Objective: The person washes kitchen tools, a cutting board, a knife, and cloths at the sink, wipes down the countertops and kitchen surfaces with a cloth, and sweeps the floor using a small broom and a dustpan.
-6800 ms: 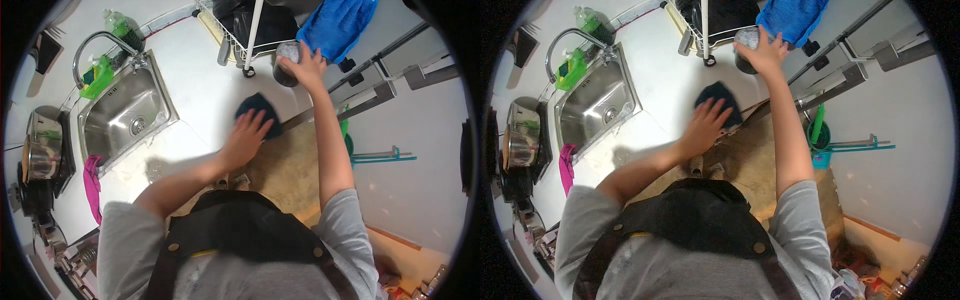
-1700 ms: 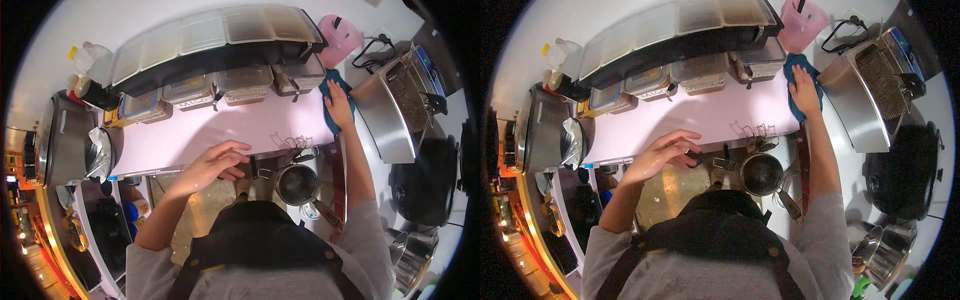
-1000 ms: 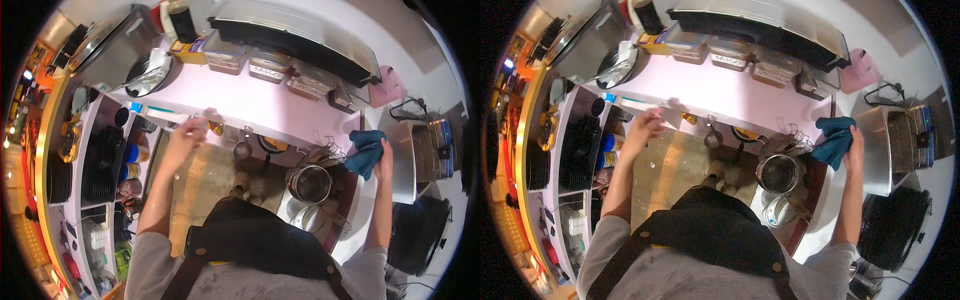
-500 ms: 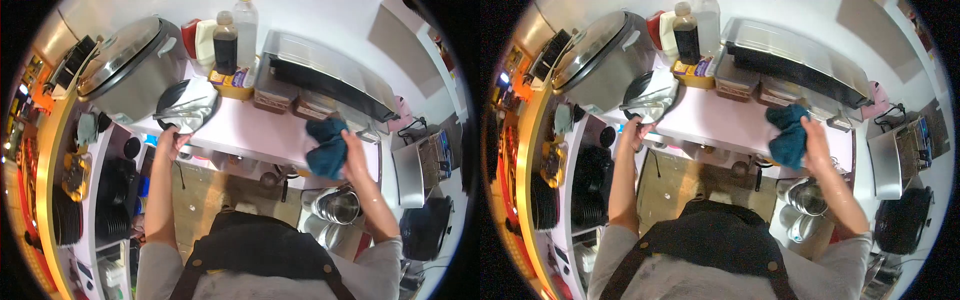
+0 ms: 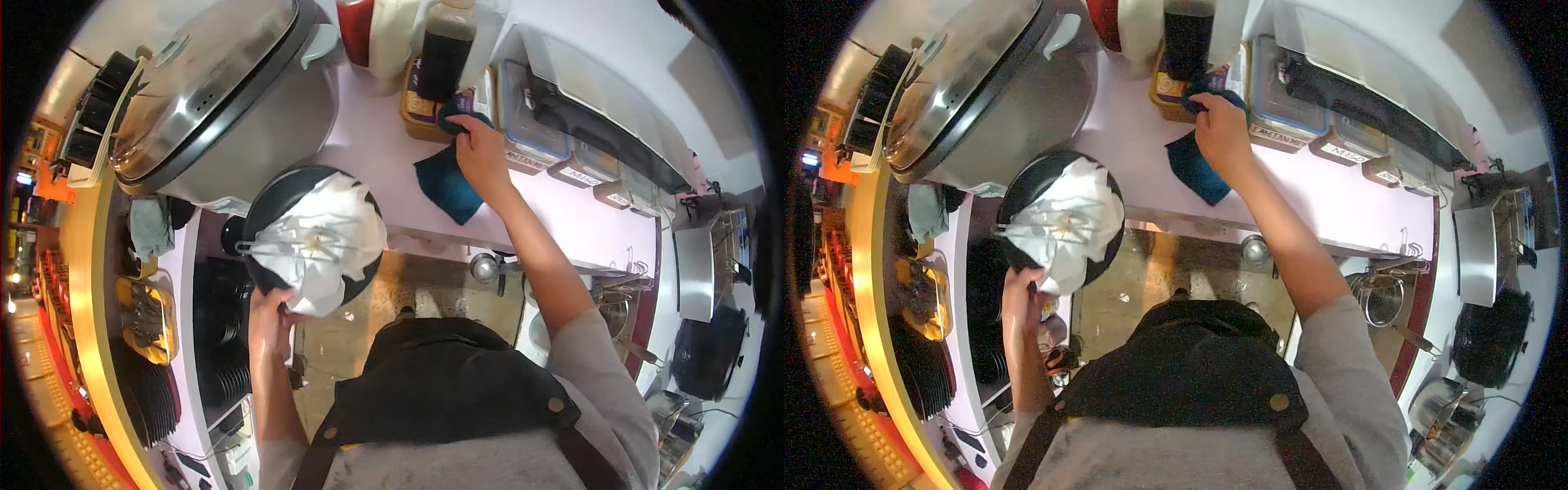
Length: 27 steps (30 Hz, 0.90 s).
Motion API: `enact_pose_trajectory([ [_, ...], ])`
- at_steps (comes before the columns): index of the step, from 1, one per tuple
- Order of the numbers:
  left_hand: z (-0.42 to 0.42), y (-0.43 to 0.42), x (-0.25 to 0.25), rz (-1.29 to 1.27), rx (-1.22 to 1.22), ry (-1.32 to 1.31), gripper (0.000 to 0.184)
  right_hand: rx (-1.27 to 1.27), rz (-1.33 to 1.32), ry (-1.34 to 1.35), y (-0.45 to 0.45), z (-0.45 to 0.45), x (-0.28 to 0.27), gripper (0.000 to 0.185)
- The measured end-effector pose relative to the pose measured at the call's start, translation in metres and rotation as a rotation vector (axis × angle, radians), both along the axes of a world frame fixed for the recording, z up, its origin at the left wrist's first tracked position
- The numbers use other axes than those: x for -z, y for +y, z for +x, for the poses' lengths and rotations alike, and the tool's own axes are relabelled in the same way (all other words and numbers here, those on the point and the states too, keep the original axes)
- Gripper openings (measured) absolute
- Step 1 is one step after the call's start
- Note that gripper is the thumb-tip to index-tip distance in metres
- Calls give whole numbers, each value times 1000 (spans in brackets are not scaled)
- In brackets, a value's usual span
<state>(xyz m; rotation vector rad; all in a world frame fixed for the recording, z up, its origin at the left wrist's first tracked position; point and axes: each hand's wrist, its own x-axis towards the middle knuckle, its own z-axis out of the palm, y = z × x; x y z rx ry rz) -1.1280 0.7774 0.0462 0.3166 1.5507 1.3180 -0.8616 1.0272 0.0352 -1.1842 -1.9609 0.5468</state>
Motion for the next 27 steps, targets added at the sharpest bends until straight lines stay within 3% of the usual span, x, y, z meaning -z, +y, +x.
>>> enact_pose_trajectory([
  [4,-11,-21,-12,-33,-57,-16,47,-71,168,253,-20,-53,-18,29],
  [6,-13,-23,-9,-49,-158,10,45,-101,-115,109,-19,-97,-2,28],
  [8,-19,-30,-19,-62,-126,-9,42,-387,-155,-203,-16,-129,32,32],
  [9,-22,-32,-23,-69,-103,-17,41,-639,32,-761,-13,-139,48,35],
  [11,-23,-30,-24,-94,-165,46,38,-493,365,-361,-17,-138,87,37],
  [16,-27,-29,-26,-84,-62,18,30,-324,322,-403,37,-151,102,42],
  [23,-6,-16,-19,-65,-84,51,47,72,219,-373,90,-187,118,41],
  [27,-7,-13,-3,-21,-48,65,44,-156,261,-392,44,-133,110,40],
])
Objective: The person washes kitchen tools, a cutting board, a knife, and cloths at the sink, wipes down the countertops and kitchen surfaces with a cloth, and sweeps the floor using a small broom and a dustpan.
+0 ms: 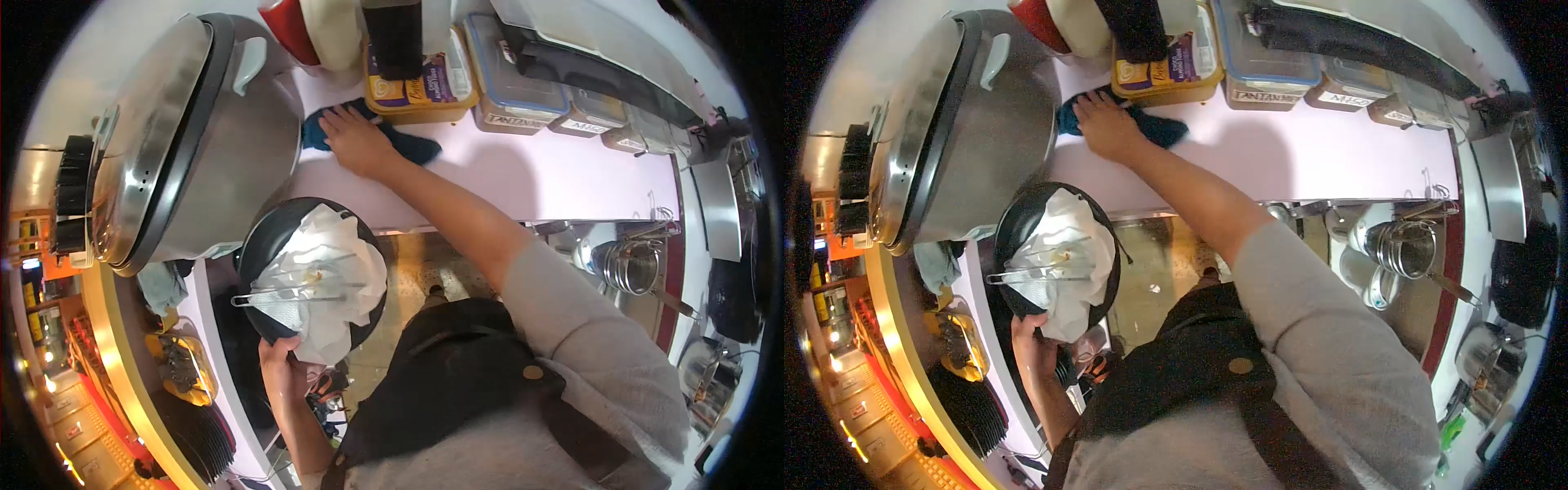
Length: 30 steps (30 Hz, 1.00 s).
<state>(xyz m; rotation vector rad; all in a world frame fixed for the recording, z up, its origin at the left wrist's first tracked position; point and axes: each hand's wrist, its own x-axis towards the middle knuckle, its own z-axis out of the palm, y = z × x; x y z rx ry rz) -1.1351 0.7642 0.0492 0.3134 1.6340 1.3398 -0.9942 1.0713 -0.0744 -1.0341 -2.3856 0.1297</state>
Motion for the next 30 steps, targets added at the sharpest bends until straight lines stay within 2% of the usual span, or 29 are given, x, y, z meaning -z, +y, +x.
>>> enact_pose_trajectory([
  [1,7,7,-5,-42,9,-1,46,45,13,65,-12,16,2,41],
  [6,20,47,2,21,168,-22,48,63,-60,-137,-73,78,-21,44],
  [10,30,71,7,-2,224,26,43,375,-98,-94,-94,140,-26,52],
  [14,45,92,7,48,268,25,34,471,-126,-166,-87,150,-33,54],
  [15,37,98,23,41,301,-5,31,489,-154,-126,-87,149,-36,54],
  [18,45,115,29,87,259,-28,37,483,-172,-68,-99,164,-32,56],
  [22,44,128,40,121,259,-59,37,618,-177,-109,-149,241,-31,57],
  [25,28,134,55,97,235,-83,36,810,-123,-142,-172,329,-20,55],
  [26,25,134,57,95,236,-95,36,957,-201,-139,-175,349,-33,56],
  [28,25,135,60,91,243,-127,35,1182,-192,-260,-161,402,-13,62],
  [30,35,129,50,117,270,-184,44,1391,-170,-188,-141,445,0,65],
])
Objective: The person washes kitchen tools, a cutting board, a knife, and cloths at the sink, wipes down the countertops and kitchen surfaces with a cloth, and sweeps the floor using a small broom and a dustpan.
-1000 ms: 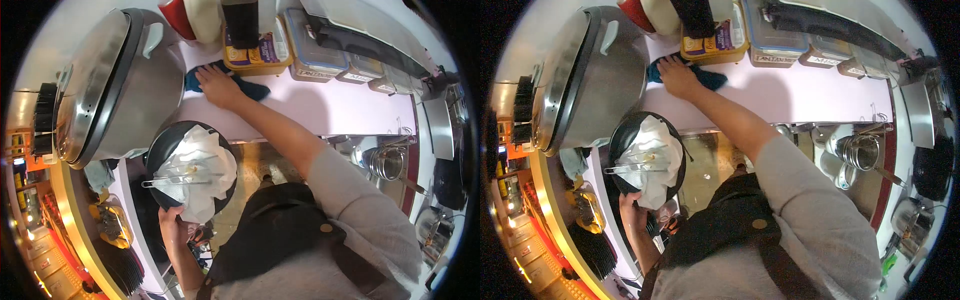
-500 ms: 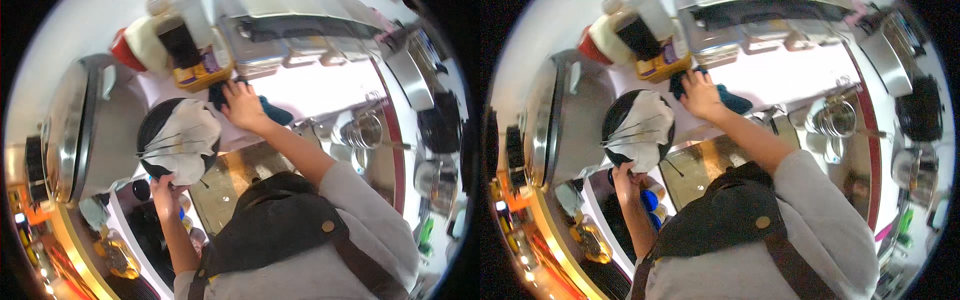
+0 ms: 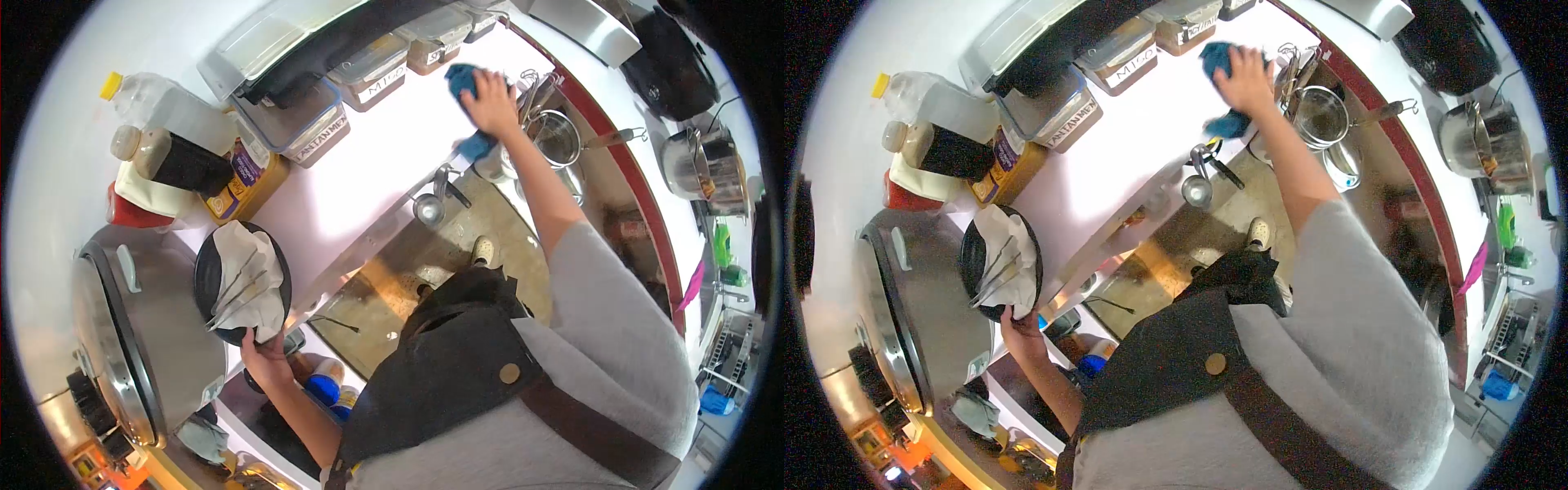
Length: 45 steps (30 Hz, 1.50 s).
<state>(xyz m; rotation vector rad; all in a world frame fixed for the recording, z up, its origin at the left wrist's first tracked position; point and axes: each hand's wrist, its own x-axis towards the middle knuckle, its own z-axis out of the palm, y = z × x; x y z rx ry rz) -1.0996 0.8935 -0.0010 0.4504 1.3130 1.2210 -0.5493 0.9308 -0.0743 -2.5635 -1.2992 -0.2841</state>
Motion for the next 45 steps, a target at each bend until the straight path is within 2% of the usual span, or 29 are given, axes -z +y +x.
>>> enact_pose_trajectory([
  [3,4,-5,-11,-28,104,-30,62,175,-29,-6,27,16,4,63],
  [4,0,-8,-12,-54,121,-22,62,216,-71,-23,39,4,3,62],
  [6,-7,-15,-15,-103,150,-15,62,95,-49,-1,40,-46,-3,59],
  [10,-33,-20,9,-106,53,-44,56,-271,-14,5,15,-179,-7,52],
  [12,-25,-26,6,-137,45,59,51,-529,8,-6,0,-231,-26,46],
  [14,-19,-32,6,-176,116,196,49,-864,183,97,-6,-265,-9,37],
  [16,-14,-42,2,-266,363,460,42,-1210,-61,532,-13,-266,-29,29],
  [18,-28,-49,18,-298,673,653,38,-1361,-132,773,-27,-253,-23,27],
  [20,21,-60,-13,-259,809,597,32,-1177,86,1098,-62,-229,-29,29],
  [21,49,-68,-20,-135,840,608,30,-1083,206,1149,-81,-211,-38,30],
  [22,76,-67,-23,-116,943,576,28,-992,325,1194,-102,-192,-53,30],
  [24,167,-87,-44,213,1037,511,38,-924,471,1223,-139,-154,-72,29],
  [26,256,-119,-47,528,912,447,36,-861,633,1040,-187,-117,-110,30],
  [27,289,-128,-40,692,968,409,39,-803,629,1038,-210,-101,-121,35],
  [29,363,-150,-44,739,968,259,43,-701,621,1032,-258,-66,-140,47],
  [32,464,-189,-90,512,967,33,44,-685,726,962,-332,11,-165,58],
  [34,523,-213,-113,532,1016,-157,36,-594,946,1252,-382,52,-169,56],
  [38,642,-228,-148,780,1048,-220,41,-2,898,1005,-477,118,-160,45],
  [40,709,-217,-128,886,1021,-62,54,161,1094,1141,-515,136,-144,39],
  [42,769,-222,-91,1018,797,561,61,348,1129,1179,-540,148,-143,36],
  [44,806,-221,-36,1332,876,862,64,454,1129,1169,-555,160,-143,32],
  [45,822,-224,-11,1357,1009,990,62,486,1137,1169,-561,165,-140,32],
])
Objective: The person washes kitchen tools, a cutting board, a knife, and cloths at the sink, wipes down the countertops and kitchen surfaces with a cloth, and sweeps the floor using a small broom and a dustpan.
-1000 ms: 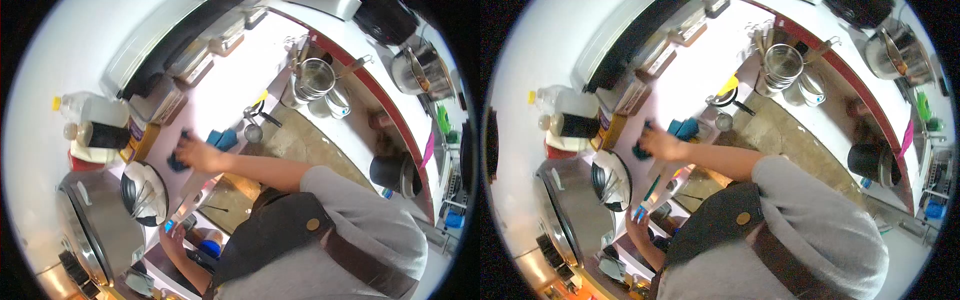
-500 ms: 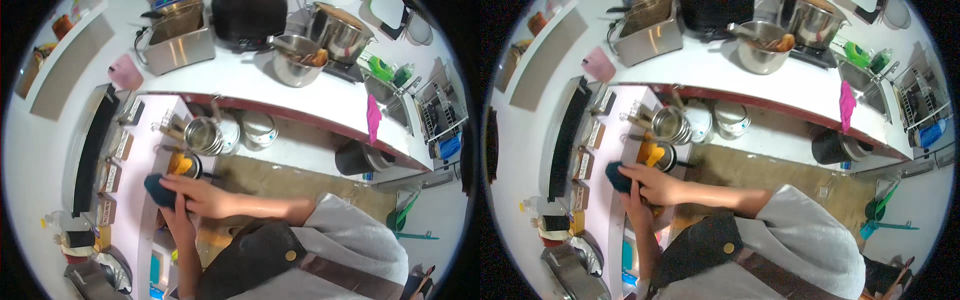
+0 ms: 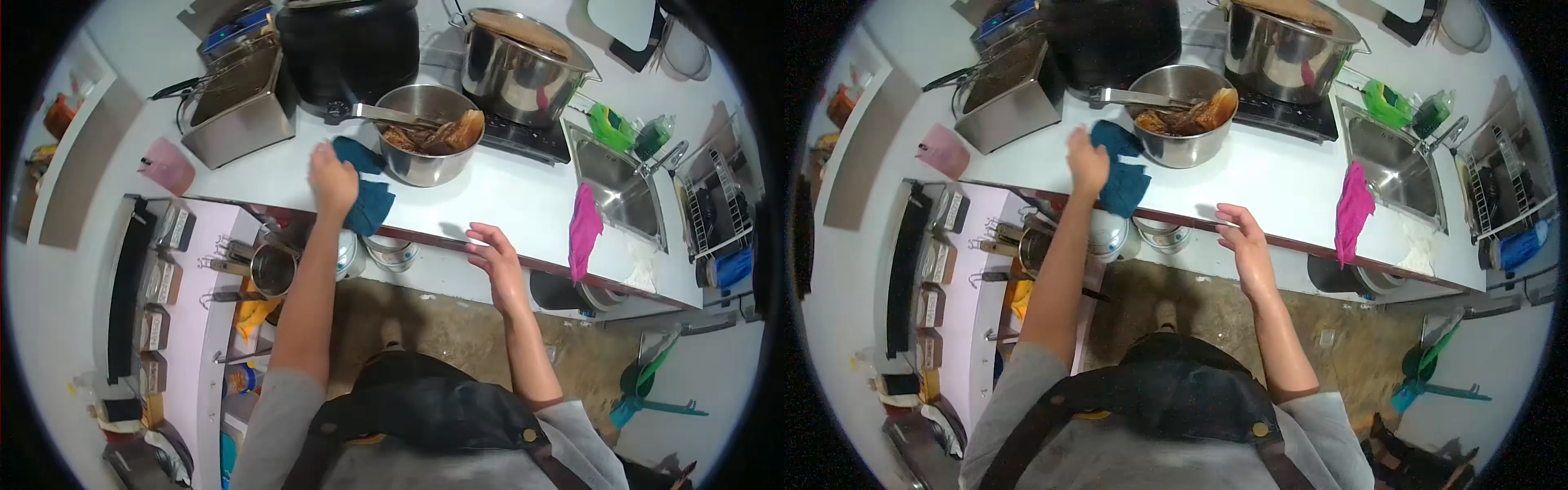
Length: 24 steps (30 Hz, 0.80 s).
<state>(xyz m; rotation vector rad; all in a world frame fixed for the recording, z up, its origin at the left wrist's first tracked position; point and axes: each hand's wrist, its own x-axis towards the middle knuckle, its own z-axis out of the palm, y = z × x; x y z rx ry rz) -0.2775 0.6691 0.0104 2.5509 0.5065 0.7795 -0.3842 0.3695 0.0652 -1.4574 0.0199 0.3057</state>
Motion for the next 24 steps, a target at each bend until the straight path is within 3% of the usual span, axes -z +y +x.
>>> enact_pose_trajectory([
  [2,36,-10,54,66,40,246,60,57,-7,10,-10,8,4,32],
  [5,79,10,97,422,-27,1,56,134,-59,25,-25,14,3,32],
  [6,104,35,107,407,21,134,56,154,-74,22,-31,18,5,34],
  [8,148,66,86,308,72,355,52,188,-123,17,-39,33,4,35],
  [13,162,72,82,472,-50,231,48,63,-39,66,-18,101,-6,54],
  [17,109,39,57,392,92,237,42,-105,158,144,17,162,-8,66],
  [20,31,-3,49,420,241,58,40,-183,226,129,24,175,-12,67],
  [24,-49,-47,32,166,381,170,39,-129,234,168,48,178,-8,77],
])
